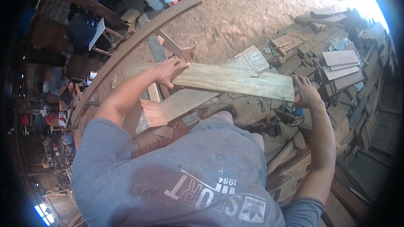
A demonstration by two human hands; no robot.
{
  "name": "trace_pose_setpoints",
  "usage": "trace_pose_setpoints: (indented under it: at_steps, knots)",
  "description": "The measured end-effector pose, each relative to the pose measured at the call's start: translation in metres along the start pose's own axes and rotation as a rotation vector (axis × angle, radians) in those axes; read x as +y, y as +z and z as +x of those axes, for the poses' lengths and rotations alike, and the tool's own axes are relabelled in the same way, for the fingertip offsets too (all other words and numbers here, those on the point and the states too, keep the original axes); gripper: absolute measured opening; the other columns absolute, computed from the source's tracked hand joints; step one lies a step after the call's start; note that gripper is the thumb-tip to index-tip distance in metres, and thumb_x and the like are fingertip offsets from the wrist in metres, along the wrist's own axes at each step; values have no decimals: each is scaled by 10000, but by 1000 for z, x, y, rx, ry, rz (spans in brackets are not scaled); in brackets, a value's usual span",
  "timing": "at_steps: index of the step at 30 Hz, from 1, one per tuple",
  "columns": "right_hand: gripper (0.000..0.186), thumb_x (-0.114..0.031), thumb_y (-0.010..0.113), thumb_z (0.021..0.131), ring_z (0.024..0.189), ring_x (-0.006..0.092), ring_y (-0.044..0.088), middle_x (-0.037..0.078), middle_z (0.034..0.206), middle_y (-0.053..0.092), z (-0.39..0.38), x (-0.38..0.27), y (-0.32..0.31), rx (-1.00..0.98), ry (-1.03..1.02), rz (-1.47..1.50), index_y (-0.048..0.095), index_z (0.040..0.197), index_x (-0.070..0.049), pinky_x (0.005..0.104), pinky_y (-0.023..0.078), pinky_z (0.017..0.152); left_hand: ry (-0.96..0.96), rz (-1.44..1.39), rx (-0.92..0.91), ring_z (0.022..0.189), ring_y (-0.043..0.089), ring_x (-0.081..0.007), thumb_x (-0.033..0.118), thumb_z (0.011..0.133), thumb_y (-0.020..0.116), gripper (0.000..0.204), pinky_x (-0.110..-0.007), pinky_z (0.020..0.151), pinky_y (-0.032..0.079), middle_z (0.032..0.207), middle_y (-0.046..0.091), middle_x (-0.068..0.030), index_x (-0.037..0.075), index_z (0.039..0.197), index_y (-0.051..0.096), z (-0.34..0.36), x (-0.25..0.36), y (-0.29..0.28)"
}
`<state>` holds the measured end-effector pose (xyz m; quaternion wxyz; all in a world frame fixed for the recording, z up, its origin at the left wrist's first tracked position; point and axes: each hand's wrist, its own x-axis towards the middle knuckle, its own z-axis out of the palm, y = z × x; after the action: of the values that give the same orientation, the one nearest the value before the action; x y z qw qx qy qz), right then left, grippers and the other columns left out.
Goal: The person handles wooden planks, measures and marks them with a square and pencil, and uses a handheld circular saw to cut the wood. The person also inspects the cut pieces and moves them aside.
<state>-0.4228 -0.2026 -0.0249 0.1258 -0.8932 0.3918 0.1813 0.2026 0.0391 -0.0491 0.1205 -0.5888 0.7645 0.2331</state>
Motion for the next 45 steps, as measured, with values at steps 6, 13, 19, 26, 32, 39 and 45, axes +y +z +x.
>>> trace_pose_setpoints:
  at_steps: [6, 13, 19, 26, 32, 39, 45]
  knots:
    - [1298, -199, 948, 570, 1562, 368, 394, 154, 1663, 427, -3, 12, 12, 37, -7, -32, 298, 1692, -165, 519, 414, 1260, -7, 37, 84, 1450, 428, -425, 218, 579, 966, 1340, -540, 1242, 383, 1549, 436, -172, 301, 1726, 278, 5, 10, 3]
    - [1345, -213, 975, 557, 1576, 357, 381, 152, 1675, 416, -2, 10, 10, 19, 8, -13, 280, 1707, -182, 528, 396, 1277, -4, 10, 95, 1441, 439, -425, 203, 571, 968, 1337, -520, 1243, 399, 1544, 441, -184, 308, 1726, 302, 0, 11, 4]
    - [1343, -211, 970, 560, 1580, 352, 378, 151, 1678, 413, -2, 9, 8, 8, 7, -5, 276, 1709, -179, 528, 388, 1285, -12, 4, 89, 1470, 417, -422, 221, 584, 960, 1323, -519, 1273, 382, 1556, 427, -185, 314, 1728, 304, -1, 12, 2]
    - [1291, -217, 929, 582, 1562, 361, 405, 160, 1659, 436, 0, 15, 20, 78, -11, -15, 296, 1705, -150, 532, 385, 1273, -30, 18, 114, 1499, 388, -422, 234, 600, 956, 1296, -517, 1277, 379, 1584, 398, -185, 316, 1723, 313, -5, 10, 7]
    - [1273, -220, 924, 580, 1543, 359, 430, 171, 1630, 472, -4, 7, 5, 28, -20, -35, 326, 1699, -128, 535, 361, 1284, -48, -4, 110, 1507, 368, -419, 232, 595, 968, 1296, -523, 1282, 366, 1589, 383, -182, 323, 1715, 324, -6, 8, 10]
    - [1325, -231, 952, 552, 1549, 352, 421, 163, 1640, 459, -3, 14, 11, 29, -14, -60, 307, 1705, -136, 529, 347, 1299, -46, -18, 117, 1491, 381, -413, 215, 567, 982, 1308, -517, 1286, 353, 1571, 400, -170, 315, 1705, 344, -2, 8, 9]
    - [1332, -228, 968, 554, 1552, 350, 416, 161, 1639, 459, -4, 3, 4, 5, 27, -31, 303, 1706, -151, 514, 352, 1301, -39, -66, 129, 1473, 400, -404, 203, 542, 980, 1306, -515, 1276, 359, 1540, 432, -162, 303, 1692, 371, -4, 10, 6]
